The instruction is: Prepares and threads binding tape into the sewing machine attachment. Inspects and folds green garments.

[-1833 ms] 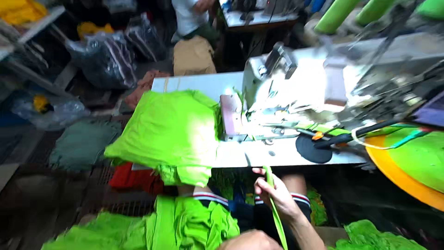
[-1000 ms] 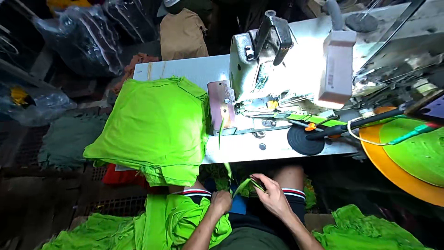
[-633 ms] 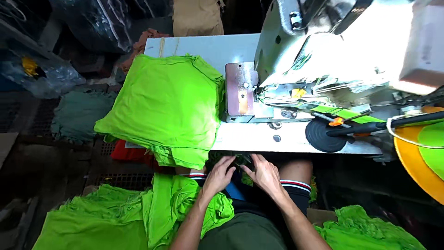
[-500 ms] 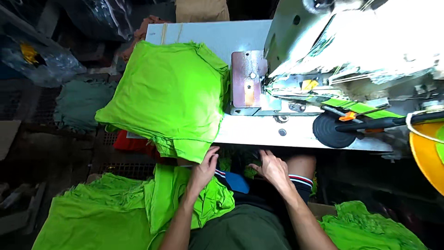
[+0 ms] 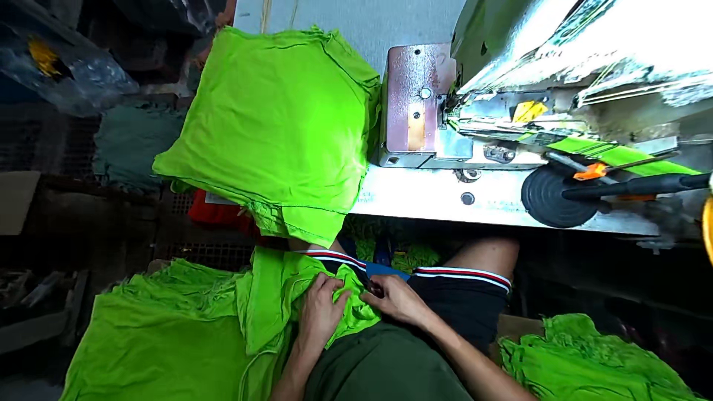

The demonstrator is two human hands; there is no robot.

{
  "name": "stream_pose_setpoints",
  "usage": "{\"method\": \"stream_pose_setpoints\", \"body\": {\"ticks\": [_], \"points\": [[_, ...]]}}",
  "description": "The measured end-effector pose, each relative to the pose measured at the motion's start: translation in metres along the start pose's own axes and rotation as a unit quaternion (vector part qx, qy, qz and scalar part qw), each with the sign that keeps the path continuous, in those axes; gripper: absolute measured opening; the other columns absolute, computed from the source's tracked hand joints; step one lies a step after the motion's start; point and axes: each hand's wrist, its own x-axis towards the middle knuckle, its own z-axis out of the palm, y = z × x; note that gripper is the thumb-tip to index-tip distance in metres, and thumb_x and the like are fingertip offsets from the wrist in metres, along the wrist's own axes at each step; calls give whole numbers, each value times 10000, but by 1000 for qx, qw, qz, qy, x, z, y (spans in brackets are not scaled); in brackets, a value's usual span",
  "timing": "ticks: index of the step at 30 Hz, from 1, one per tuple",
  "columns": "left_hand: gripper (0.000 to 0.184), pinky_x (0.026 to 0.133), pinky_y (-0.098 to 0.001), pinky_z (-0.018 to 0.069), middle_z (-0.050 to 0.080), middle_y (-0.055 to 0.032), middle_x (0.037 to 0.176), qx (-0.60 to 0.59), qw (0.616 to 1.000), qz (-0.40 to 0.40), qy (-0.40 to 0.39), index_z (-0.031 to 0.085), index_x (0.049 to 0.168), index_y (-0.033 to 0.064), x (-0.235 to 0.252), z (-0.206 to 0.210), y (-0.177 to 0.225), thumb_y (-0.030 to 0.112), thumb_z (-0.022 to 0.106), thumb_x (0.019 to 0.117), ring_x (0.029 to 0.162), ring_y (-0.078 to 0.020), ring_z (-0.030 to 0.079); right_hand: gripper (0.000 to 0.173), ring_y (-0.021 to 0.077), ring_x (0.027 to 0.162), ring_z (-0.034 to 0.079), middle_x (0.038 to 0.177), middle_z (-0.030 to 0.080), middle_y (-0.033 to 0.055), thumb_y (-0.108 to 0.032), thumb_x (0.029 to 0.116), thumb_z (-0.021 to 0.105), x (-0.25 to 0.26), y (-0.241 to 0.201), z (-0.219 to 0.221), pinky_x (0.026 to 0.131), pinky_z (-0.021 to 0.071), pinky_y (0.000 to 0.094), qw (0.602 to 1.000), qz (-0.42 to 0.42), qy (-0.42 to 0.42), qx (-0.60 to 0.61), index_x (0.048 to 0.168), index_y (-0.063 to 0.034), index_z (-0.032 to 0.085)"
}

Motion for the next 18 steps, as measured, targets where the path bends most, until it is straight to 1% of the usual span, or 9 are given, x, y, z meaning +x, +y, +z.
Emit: {"method": "stream_pose_setpoints", "body": {"ticks": [2, 4, 6, 8, 10, 12, 15, 17, 18], "points": [[243, 719, -294, 574, 687, -16, 970, -36, 997, 39, 53, 770, 1024, 134, 6, 2, -7, 348, 668, 971, 780, -102, 646, 352, 197, 787, 632, 843, 654, 74, -416, 982, 610, -5, 4, -8, 739, 532, 417, 997, -24, 68, 21, 942, -75, 690], [170, 763, -257, 604, 720, 3, 1015, -133, 982, 91, 100, 755, 1015, 114, 10, -12, -5, 253, 663, 978, 860, -65, 687, 290, 120, 740, 606, 822, 656, 37, -356, 998, 617, -12, 13, -18, 697, 514, 324, 988, -51, 127, 76, 951, -85, 710], [141, 833, -280, 618, 746, 3, 1039, -227, 960, 127, 101, 729, 1038, 86, 17, -28, 5, 191, 646, 996, 937, -85, 713, 261, 44, 696, 555, 798, 641, -7, -327, 1009, 623, -14, 17, -30, 649, 466, 238, 978, -72, 138, 141, 985, -89, 726], [129, 831, -264, 613, 745, 9, 990, -282, 946, 135, 84, 704, 1054, 66, 22, -39, 17, 156, 623, 1010, 908, -72, 714, 248, 17, 730, 571, 838, 663, -10, -300, 1021, 616, -14, 13, -37, 676, 472, 208, 971, -99, 145, 160, 1013, -80, 729], [142, 826, -262, 610, 743, 6, 977, -301, 942, 135, 63, 697, 1074, 63, 28, -42, 24, 163, 610, 1023, 902, -75, 712, 264, 43, 802, 617, 955, 703, 18, -324, 1007, 634, -13, 3, -40, 733, 518, 225, 968, -124, 187, 112, 1068, -87, 734], [151, 804, -254, 610, 748, 12, 960, -290, 946, 132, 50, 707, 1074, 78, 34, -44, 26, 187, 616, 1024, 884, -67, 715, 398, 87, 859, 623, 1113, 691, 46, -413, 975, 674, -12, -13, -41, 761, 539, 267, 959, -150, 235, 48, 1226, -103, 695], [171, 849, -264, 611, 752, 17, 995, -268, 952, 137, 55, 734, 1062, 88, 36, -45, 24, 210, 619, 1022, 925, -70, 717, 545, 137, 1127, 664, 1394, 623, 74, -334, 967, 709, -5, -39, -37, 931, 585, 337, 945, -238, 223, 11, 1447, -114, 572], [170, 871, -289, 613, 748, -5, 1042, -262, 950, 137, 102, 742, 1072, 80, 32, -43, 23, 200, 641, 1006, 960, -101, 716, 445, 150, 1120, 683, 1325, 667, 68, -228, 976, 683, 8, -43, -30, 932, 597, 361, 938, -288, 191, 1, 1401, -116, 612], [198, 881, -313, 617, 734, -35, 1092, -247, 948, 138, 144, 727, 1109, 62, 26, -39, 22, 209, 668, 991, 997, -131, 710, 316, 152, 1030, 703, 1172, 721, 68, -196, 968, 671, 17, -41, -26, 887, 599, 357, 936, -300, 185, 8, 1268, -96, 682]]}}
